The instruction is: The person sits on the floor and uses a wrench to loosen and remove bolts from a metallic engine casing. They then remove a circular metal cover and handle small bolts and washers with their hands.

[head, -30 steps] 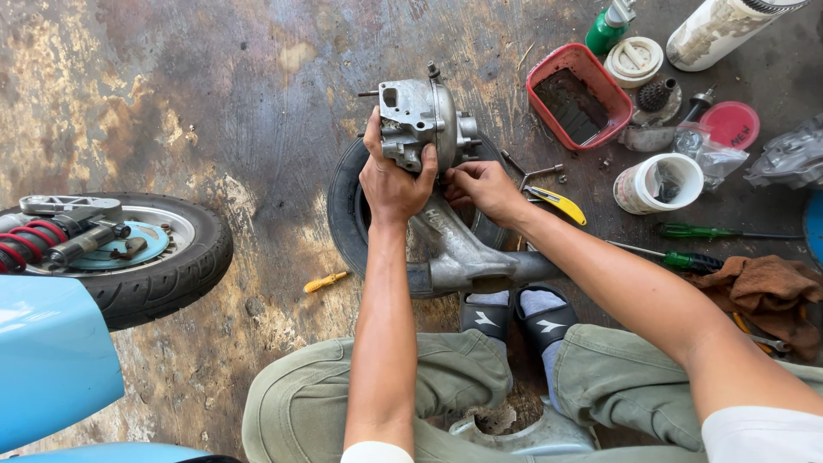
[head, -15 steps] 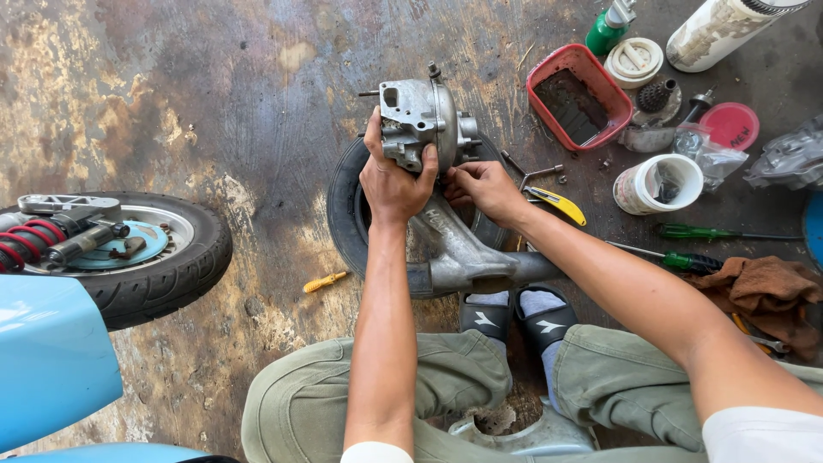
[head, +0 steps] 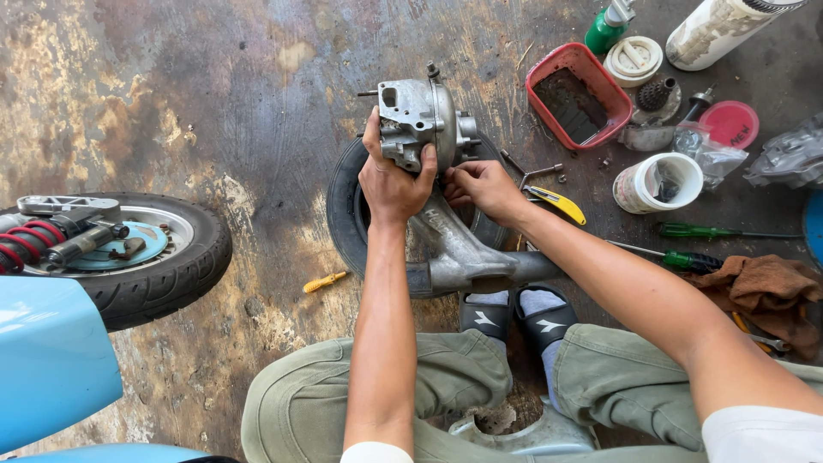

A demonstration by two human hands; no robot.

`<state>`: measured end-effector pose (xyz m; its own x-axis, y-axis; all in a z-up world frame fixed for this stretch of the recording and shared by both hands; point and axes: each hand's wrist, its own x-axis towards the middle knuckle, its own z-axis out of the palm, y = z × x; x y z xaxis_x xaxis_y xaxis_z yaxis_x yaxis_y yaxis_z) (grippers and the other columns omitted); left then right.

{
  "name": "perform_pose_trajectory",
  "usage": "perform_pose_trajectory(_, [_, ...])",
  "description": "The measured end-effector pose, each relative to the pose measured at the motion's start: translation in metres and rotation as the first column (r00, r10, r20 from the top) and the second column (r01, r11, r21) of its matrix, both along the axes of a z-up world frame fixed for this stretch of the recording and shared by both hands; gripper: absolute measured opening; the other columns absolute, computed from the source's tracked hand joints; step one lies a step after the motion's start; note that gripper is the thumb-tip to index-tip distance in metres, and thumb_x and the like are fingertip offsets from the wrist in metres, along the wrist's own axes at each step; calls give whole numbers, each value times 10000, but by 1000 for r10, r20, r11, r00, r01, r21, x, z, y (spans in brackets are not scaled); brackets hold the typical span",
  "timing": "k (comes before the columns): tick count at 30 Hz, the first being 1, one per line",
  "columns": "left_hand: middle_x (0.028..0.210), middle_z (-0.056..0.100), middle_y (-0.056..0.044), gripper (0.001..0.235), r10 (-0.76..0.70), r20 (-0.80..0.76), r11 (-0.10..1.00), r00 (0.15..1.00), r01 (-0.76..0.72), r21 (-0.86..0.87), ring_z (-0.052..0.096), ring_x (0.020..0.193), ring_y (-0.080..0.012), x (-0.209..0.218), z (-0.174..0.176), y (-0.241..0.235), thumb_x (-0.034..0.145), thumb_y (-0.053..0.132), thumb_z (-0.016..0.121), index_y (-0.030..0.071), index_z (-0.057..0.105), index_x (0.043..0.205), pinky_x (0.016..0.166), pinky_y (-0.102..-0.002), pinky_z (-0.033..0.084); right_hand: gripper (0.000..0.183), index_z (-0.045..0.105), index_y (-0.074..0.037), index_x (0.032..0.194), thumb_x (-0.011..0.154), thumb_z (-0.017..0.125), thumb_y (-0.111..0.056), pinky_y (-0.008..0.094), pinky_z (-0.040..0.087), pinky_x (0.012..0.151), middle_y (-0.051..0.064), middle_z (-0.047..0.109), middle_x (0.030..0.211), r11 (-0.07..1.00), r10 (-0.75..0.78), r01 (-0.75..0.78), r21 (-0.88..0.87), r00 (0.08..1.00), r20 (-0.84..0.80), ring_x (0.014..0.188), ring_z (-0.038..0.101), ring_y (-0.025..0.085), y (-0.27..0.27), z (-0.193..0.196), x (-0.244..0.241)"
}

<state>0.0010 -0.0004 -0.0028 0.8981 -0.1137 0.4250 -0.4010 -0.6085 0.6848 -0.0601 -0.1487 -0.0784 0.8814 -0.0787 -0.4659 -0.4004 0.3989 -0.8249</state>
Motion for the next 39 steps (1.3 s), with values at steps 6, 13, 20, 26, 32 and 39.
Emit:
perform_pose_trajectory(6, [972, 723, -225, 899, -3, 0, 1000, 1000, 3, 5, 709, 836, -520, 0, 2, 0, 858, 526, 702, 173, 290, 1574, 720, -609, 563, 211, 700, 73, 1038, 917, 707, -100, 415, 664, 671, 223, 713, 821, 999, 20, -18, -38, 998, 58, 715, 740, 251, -4, 5, 0])
perform_pose_trajectory(13, [977, 722, -226, 910, 1, 0, 1000, 1000, -1, 11, 707, 837, -520, -1, 0, 1, 852, 534, 701, 172, 289, 1577, 721, -604, 562, 168, 692, 32, 1039, 902, 702, -65, 430, 672, 655, 202, 712, 825, 1000, -22, 22, -1, 997, 73, 701, 754, 274, -1, 2, -2])
perform_pose_trajectory(20, [1002, 723, -226, 913, 3, 5, 1000, 1000, -3, 4, 709, 856, -515, 1, -4, 0, 847, 535, 707, 175, 293, 1578, 726, -603, 563, 160, 679, 31, 1039, 890, 696, -25, 424, 676, 709, 180, 708, 865, 991, -83, 72, 112, 992, 92, 746, 764, 277, -1, 6, -4])
perform_pose_trajectory(26, [978, 719, -229, 915, -5, 7, 1000, 1000, 5, 1, 705, 841, -521, 0, -3, 0, 849, 524, 714, 169, 291, 1579, 717, -605, 561, 167, 670, 69, 1011, 854, 629, 28, 417, 686, 689, 241, 712, 855, 968, -145, 124, 219, 986, 84, 743, 769, 304, -13, -5, -3])
perform_pose_trajectory(32, [976, 720, -233, 909, -3, 8, 1000, 1000, 3, 3, 704, 843, -525, 1, -1, 0, 854, 524, 711, 171, 291, 1578, 713, -609, 557, 157, 645, 84, 979, 825, 618, 68, 445, 683, 689, 295, 710, 906, 953, -149, 104, 283, 978, 143, 775, 771, 346, -20, -8, -3])
perform_pose_trajectory(39, [980, 718, -245, 902, -9, 6, 1000, 1000, 9, 6, 703, 843, -531, 1, -1, 0, 859, 525, 707, 167, 289, 1574, 719, -613, 556, 230, 626, 128, 1028, 804, 666, 159, 435, 678, 695, 288, 702, 929, 984, -32, -29, 176, 941, 338, 812, 765, 318, -30, -2, -3])
